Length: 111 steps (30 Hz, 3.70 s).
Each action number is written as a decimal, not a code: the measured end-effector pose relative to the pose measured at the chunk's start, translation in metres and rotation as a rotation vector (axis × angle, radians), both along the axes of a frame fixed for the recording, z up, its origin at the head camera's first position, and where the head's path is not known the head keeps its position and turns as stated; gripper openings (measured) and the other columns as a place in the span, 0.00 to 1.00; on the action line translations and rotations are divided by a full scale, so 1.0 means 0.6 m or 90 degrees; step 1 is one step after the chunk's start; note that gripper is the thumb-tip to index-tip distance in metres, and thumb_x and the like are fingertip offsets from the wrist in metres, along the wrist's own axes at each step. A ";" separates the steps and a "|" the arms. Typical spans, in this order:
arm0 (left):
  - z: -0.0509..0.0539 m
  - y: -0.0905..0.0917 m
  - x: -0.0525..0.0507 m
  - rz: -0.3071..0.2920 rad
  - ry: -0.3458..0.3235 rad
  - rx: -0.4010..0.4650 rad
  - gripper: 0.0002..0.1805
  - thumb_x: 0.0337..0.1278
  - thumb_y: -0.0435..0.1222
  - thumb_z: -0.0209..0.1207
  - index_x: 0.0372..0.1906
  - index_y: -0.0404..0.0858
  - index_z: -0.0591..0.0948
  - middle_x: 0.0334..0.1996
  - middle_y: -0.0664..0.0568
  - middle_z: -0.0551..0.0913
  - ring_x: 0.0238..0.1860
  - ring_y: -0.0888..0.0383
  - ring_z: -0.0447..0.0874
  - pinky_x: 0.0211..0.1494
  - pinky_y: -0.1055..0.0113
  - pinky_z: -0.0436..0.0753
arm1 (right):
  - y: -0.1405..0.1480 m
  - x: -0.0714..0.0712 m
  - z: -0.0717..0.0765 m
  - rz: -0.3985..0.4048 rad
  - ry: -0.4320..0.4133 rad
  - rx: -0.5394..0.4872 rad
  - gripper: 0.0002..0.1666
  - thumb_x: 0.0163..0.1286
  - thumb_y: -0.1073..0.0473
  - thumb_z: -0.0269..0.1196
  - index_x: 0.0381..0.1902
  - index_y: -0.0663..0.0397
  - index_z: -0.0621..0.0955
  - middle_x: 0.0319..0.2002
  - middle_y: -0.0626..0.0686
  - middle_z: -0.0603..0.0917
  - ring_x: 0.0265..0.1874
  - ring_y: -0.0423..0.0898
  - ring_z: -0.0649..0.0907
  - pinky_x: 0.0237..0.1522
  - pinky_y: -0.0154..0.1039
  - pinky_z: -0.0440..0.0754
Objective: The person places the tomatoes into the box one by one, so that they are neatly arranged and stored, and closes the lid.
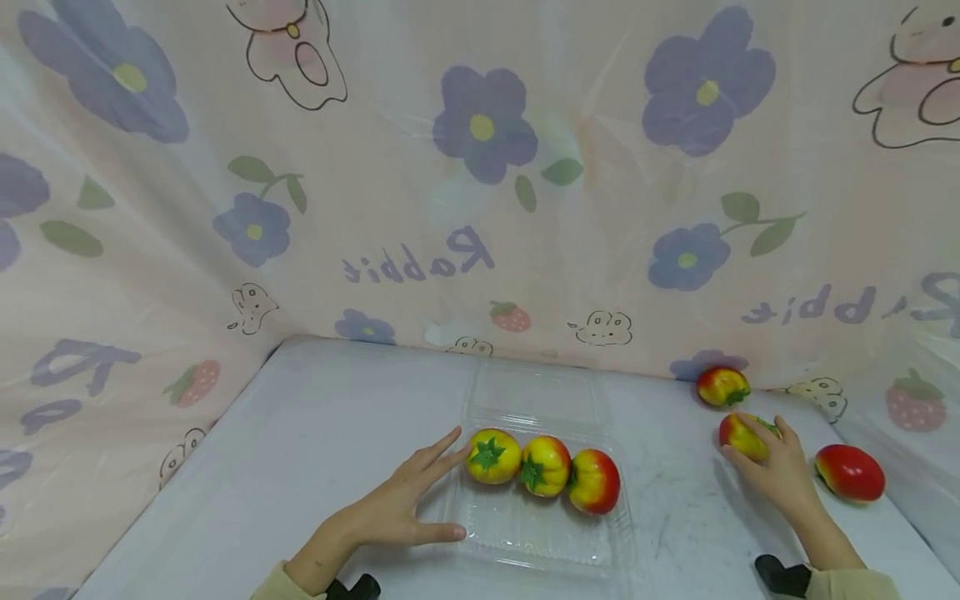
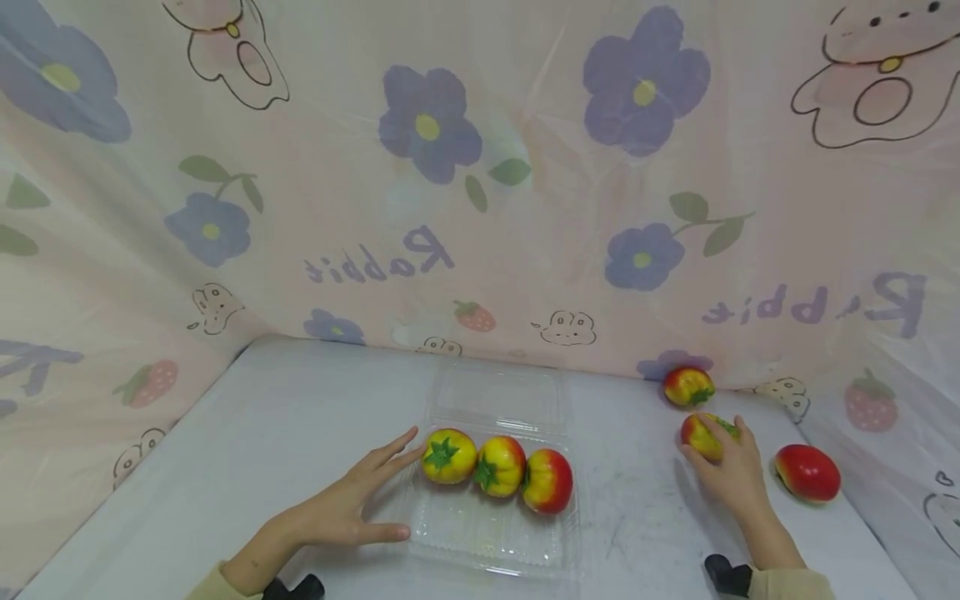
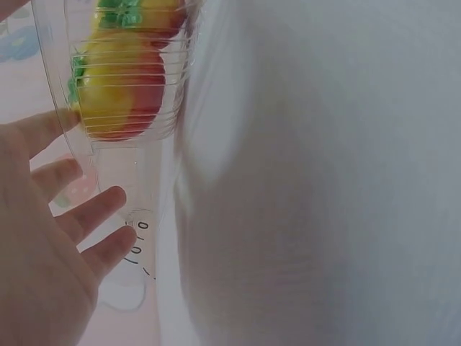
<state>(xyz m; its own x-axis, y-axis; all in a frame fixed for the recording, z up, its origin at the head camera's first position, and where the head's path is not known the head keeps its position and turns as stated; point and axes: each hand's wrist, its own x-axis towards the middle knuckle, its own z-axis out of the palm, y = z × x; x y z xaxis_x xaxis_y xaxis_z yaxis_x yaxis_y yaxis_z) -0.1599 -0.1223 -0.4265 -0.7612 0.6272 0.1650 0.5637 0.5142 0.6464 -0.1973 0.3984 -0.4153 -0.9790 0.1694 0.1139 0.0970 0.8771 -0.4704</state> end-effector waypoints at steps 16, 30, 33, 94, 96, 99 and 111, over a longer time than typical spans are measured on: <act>-0.002 0.000 0.003 0.003 -0.015 0.019 0.49 0.49 0.56 0.65 0.75 0.53 0.56 0.78 0.53 0.42 0.74 0.41 0.50 0.65 0.32 0.62 | 0.008 -0.003 -0.002 0.003 -0.002 -0.044 0.34 0.73 0.54 0.53 0.71 0.62 0.59 0.65 0.85 0.43 0.59 0.84 0.52 0.49 0.81 0.58; -0.004 -0.002 0.000 -0.004 -0.009 0.017 0.49 0.50 0.56 0.65 0.75 0.52 0.56 0.78 0.51 0.42 0.74 0.41 0.49 0.65 0.32 0.61 | 0.001 0.002 -0.004 0.022 0.030 -0.021 0.31 0.73 0.56 0.54 0.69 0.63 0.62 0.62 0.86 0.48 0.58 0.83 0.55 0.48 0.81 0.61; -0.005 -0.001 0.001 -0.005 -0.012 0.020 0.49 0.49 0.56 0.65 0.75 0.52 0.56 0.78 0.49 0.43 0.74 0.41 0.49 0.65 0.32 0.61 | -0.003 0.003 -0.004 0.024 0.036 -0.013 0.31 0.73 0.56 0.55 0.69 0.62 0.63 0.62 0.85 0.49 0.58 0.83 0.56 0.48 0.80 0.61; -0.009 0.002 0.001 -0.001 -0.027 0.018 0.48 0.50 0.57 0.65 0.75 0.54 0.55 0.78 0.57 0.40 0.74 0.41 0.50 0.64 0.31 0.62 | -0.182 0.061 0.064 0.270 0.282 -0.048 0.31 0.58 0.67 0.68 0.61 0.48 0.77 0.67 0.67 0.63 0.61 0.71 0.66 0.51 0.67 0.74; -0.010 0.002 0.001 0.001 -0.024 0.017 0.49 0.50 0.57 0.65 0.75 0.54 0.55 0.78 0.57 0.40 0.74 0.41 0.49 0.64 0.31 0.61 | -0.187 0.061 0.066 0.278 0.279 -0.061 0.31 0.58 0.67 0.69 0.61 0.48 0.77 0.67 0.67 0.63 0.62 0.71 0.65 0.46 0.76 0.68; -0.008 0.002 0.001 0.004 -0.023 0.016 0.49 0.50 0.58 0.64 0.75 0.54 0.55 0.77 0.58 0.40 0.74 0.41 0.49 0.65 0.31 0.59 | -0.196 0.061 0.070 0.286 0.275 -0.069 0.32 0.57 0.68 0.69 0.60 0.47 0.77 0.67 0.66 0.64 0.63 0.70 0.64 0.47 0.77 0.67; 0.000 0.008 -0.003 0.021 -0.027 -0.001 0.49 0.48 0.59 0.64 0.75 0.54 0.56 0.77 0.59 0.41 0.74 0.43 0.50 0.66 0.33 0.61 | -0.252 0.073 0.087 0.325 0.245 -0.077 0.31 0.60 0.65 0.68 0.60 0.42 0.77 0.68 0.63 0.64 0.63 0.68 0.66 0.49 0.76 0.68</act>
<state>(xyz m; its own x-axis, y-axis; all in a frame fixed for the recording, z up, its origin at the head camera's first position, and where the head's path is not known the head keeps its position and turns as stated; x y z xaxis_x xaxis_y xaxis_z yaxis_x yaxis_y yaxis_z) -0.1617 -0.1176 -0.4268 -0.7874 0.6023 0.1313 0.5193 0.5333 0.6678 -0.1535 0.2471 -0.3628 -0.8332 -0.2723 0.4814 -0.5124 0.7076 -0.4866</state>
